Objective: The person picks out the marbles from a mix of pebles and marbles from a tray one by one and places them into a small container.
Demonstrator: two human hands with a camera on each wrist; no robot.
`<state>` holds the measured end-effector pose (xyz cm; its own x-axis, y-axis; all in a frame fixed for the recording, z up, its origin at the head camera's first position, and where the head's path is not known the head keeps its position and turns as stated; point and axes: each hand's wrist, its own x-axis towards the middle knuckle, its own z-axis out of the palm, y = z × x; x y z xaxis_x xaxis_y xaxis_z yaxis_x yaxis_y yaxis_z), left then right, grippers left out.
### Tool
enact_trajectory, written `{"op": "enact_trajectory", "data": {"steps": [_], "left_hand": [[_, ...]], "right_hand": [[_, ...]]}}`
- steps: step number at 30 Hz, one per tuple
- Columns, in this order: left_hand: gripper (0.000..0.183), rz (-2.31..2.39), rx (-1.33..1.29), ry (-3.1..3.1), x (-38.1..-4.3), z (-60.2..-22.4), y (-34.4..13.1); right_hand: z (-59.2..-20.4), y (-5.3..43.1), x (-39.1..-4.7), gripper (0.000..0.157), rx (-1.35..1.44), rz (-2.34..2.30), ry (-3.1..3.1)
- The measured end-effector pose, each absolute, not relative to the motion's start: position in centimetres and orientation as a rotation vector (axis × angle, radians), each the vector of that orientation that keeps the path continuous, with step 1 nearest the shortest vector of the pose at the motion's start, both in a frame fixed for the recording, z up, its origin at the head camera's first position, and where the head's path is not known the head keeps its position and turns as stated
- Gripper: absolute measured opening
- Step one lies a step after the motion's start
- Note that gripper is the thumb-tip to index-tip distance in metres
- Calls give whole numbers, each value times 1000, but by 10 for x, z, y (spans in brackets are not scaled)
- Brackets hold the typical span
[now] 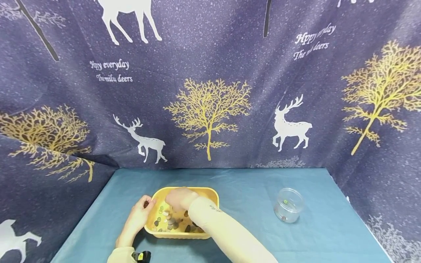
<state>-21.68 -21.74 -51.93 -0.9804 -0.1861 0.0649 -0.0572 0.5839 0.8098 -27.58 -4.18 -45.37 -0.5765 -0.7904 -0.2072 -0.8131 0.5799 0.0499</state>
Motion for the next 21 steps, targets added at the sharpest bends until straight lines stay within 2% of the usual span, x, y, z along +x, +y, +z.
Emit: {"op": "enact_trajectory", "data": {"steps": [8, 21], "left_hand": [[19, -1345, 204, -2674, -217, -519, -218], [20, -1348, 204, -2687, -217, -520, -219]], "right_hand": [[-429, -25, -272, 18, -1410, 192, 2677], [-413, 31, -264, 18, -1457, -220, 2782]]}}
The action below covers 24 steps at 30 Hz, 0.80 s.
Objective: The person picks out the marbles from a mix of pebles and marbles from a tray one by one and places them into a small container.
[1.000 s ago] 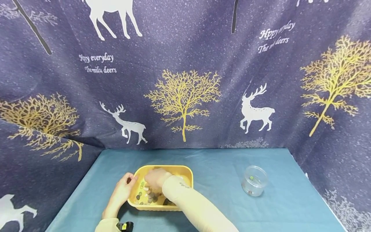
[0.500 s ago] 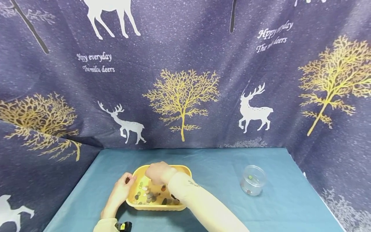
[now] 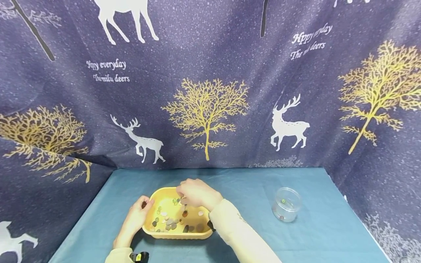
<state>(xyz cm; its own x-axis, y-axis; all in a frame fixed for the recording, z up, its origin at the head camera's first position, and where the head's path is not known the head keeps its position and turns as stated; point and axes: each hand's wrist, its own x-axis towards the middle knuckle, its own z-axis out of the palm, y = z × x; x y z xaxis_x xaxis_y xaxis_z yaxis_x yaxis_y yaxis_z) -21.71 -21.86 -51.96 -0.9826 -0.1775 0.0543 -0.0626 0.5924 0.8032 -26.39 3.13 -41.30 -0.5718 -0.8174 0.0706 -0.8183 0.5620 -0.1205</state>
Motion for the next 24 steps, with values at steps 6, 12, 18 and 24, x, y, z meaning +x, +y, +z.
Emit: {"op": "enact_trajectory", "data": {"steps": [6, 12, 18, 24], "left_hand": [[21, -1357, 201, -2687, -216, -519, -218], [20, -1354, 206, -2681, -216, -519, -218], [22, -1366, 219, -2679, -217, -521, -218], [23, -1366, 217, -2683, -216, -520, -218]], "right_hand": [[-410, 61, -263, 17, 1428, 431, -2721], [-414, 88, -259, 13, 1318, 572, -2686], [-421, 120, -255, 16, 1207, 716, -2559], [-429, 148, -258, 17, 1055, 816, -2509]]}}
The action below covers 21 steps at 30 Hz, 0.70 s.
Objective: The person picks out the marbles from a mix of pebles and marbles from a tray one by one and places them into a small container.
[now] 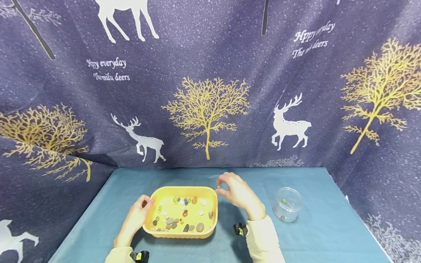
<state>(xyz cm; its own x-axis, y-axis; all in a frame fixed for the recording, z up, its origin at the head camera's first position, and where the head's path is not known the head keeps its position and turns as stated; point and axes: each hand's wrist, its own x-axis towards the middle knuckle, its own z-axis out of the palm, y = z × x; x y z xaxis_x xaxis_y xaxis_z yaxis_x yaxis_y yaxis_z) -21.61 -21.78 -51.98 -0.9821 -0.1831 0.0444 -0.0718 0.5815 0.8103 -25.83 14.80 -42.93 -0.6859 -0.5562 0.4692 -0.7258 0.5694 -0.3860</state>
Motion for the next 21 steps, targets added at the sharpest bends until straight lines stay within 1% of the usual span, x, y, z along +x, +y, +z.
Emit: {"op": "enact_trajectory", "data": {"steps": [11, 21], "left_hand": [[24, -1379, 225, -2681, -217, -519, -217], [24, -1389, 241, -2682, -215, -517, -215]], "right_hand": [[-442, 194, -257, 24, 770, 835, -2505], [-444, 233, -246, 23, 536, 820, -2507]]}}
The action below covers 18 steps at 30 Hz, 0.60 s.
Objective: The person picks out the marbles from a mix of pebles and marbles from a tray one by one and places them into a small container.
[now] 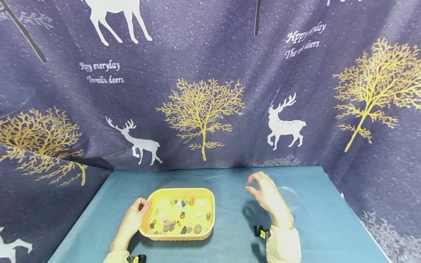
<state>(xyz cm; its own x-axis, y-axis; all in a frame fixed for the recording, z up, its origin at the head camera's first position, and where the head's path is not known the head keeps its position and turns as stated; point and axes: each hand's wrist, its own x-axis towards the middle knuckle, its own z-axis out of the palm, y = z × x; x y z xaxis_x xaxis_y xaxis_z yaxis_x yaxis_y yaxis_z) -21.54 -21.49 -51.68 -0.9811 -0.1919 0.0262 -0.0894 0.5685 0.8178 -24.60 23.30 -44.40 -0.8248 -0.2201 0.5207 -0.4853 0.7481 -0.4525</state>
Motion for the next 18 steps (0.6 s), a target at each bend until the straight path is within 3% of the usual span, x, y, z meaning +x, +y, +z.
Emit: {"op": "enact_trajectory", "data": {"steps": [18], "left_hand": [[23, -1359, 248, -2702, -216, -516, -214]], "right_hand": [[-453, 301, -228, 14, 306, 837, -2454]]}}
